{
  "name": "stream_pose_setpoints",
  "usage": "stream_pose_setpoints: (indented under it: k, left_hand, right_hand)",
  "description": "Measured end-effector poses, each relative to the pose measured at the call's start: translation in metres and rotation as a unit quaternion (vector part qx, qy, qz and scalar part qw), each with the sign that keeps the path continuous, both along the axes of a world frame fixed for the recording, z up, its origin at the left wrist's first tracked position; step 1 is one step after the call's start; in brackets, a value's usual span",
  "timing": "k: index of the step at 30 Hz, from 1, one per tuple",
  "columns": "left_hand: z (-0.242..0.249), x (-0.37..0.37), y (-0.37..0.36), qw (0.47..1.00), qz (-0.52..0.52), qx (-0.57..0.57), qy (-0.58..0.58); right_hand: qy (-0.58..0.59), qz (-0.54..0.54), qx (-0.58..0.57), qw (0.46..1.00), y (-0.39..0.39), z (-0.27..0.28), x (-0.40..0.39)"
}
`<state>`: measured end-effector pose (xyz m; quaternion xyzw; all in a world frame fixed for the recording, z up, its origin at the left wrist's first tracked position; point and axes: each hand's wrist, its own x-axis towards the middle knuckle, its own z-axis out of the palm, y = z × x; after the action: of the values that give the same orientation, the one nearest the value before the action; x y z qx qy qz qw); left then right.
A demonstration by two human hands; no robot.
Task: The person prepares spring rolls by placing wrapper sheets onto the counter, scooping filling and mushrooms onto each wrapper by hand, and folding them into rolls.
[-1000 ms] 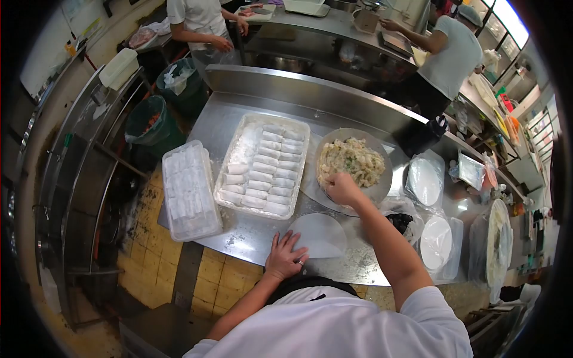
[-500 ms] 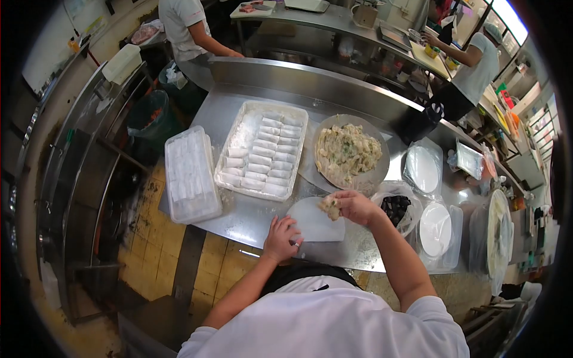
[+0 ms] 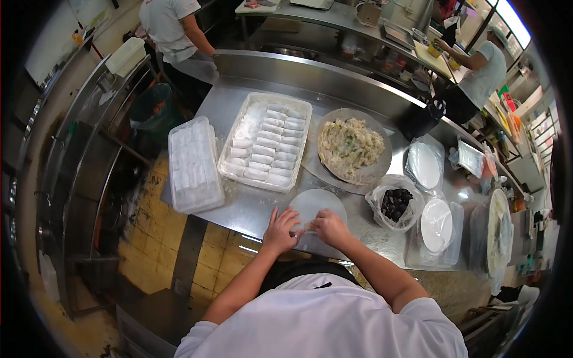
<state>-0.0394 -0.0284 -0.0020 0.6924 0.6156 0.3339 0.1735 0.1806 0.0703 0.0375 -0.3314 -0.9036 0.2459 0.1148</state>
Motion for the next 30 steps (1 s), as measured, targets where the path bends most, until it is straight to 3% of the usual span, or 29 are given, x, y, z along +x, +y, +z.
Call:
stream_pose_setpoints:
  k: [6, 9, 12, 18, 27, 30]
  left_hand:
    - [0.000, -0.001, 0.000, 1.000, 0.001, 0.007, 0.004]
    - [0.002, 0.001, 0.000, 1.000, 0.001, 0.010, 0.002]
    - [0.002, 0.000, 0.001, 1.000, 0.002, 0.015, 0.005]
    - [0.001, 0.000, 0.001, 1.000, -0.002, 0.015, 0.000]
    - [-0.002, 0.000, 0.002, 1.000, 0.002, 0.022, 0.001]
    - [-0.002, 0.000, 0.001, 1.000, 0.001, 0.024, 0.001]
  right_hand:
    - [0.026, -0.056, 0.066, 0.996, -0.014, 0.023, 0.006]
    - [-0.017, -0.022, 0.009, 1.000, -0.008, 0.007, 0.021]
    - [0.058, -0.116, -0.051, 0.990, -0.011, 0.010, 0.021]
    - [-0.030, -0.066, -0.079, 0.994, 0.002, 0.023, 0.020]
    - [0.011, -0.077, 0.019, 0.997, -0.005, 0.022, 0.025]
    - [-0.049, -0.038, -0.024, 0.998, 0.000, 0.014, 0.030]
